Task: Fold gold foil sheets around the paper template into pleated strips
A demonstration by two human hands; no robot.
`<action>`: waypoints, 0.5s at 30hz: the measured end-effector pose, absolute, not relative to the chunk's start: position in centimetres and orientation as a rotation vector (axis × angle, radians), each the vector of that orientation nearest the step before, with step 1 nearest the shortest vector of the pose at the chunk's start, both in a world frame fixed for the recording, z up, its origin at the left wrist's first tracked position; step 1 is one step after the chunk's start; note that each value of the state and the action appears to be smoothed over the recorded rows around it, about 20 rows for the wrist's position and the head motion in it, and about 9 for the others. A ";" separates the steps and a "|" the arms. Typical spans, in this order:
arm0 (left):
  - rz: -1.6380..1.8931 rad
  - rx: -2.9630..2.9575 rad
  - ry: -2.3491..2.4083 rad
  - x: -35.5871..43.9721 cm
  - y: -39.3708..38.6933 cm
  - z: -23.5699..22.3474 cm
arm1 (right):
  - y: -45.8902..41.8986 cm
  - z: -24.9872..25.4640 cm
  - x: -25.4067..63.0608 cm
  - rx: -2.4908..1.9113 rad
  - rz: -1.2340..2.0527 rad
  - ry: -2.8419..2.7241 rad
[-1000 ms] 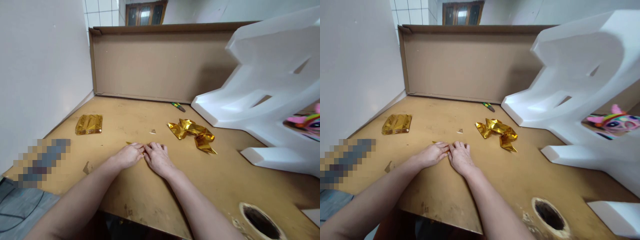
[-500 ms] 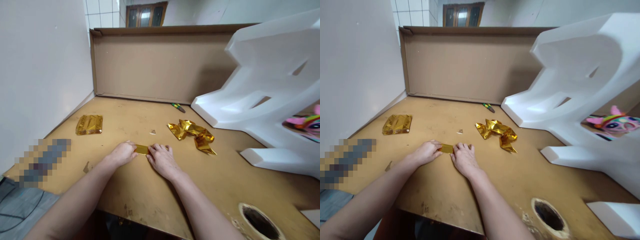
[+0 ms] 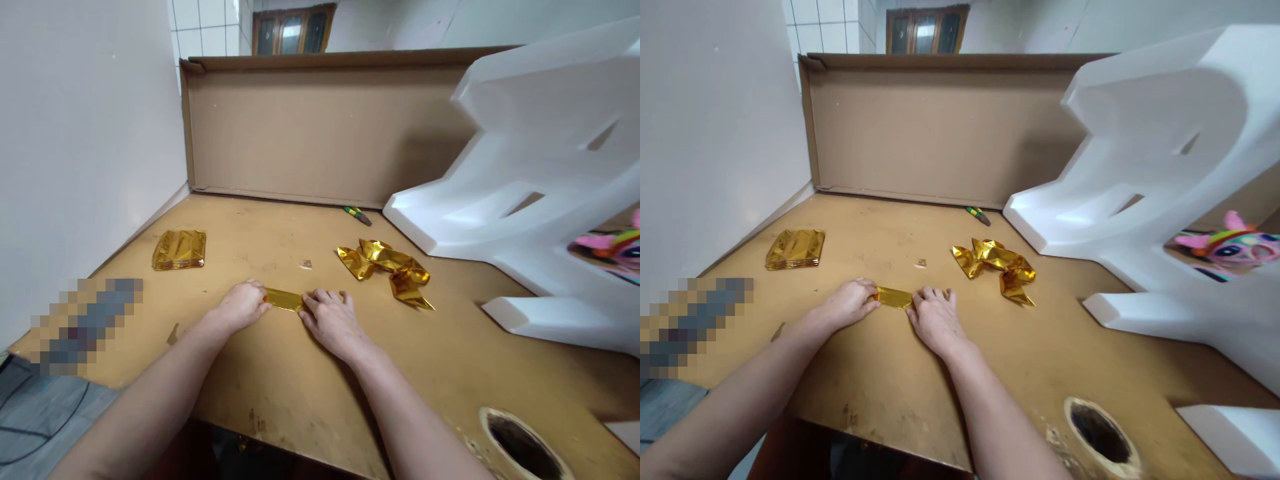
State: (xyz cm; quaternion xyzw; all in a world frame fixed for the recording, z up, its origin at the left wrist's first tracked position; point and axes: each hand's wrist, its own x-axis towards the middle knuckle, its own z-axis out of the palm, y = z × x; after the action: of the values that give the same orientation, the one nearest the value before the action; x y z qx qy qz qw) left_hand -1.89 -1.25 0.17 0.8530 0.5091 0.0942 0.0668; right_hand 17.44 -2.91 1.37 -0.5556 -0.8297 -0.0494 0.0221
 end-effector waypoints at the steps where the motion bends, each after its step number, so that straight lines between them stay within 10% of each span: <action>1: 0.288 2.580 1.539 -1.9 -1.2 0.1 | -2.9 1.4 17.4 -1.718 -0.163 -2.574; 15: 0.443 2.667 1.149 -0.2 -1.4 -1.2 | -3.1 1.5 16.9 -1.711 -0.161 -2.574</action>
State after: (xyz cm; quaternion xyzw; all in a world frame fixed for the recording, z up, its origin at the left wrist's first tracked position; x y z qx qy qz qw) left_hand -0.22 -1.44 -1.21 0.9032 0.3891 0.1500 0.1020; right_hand 16.94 -3.15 1.50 -0.5527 -0.8314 -0.0521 0.0233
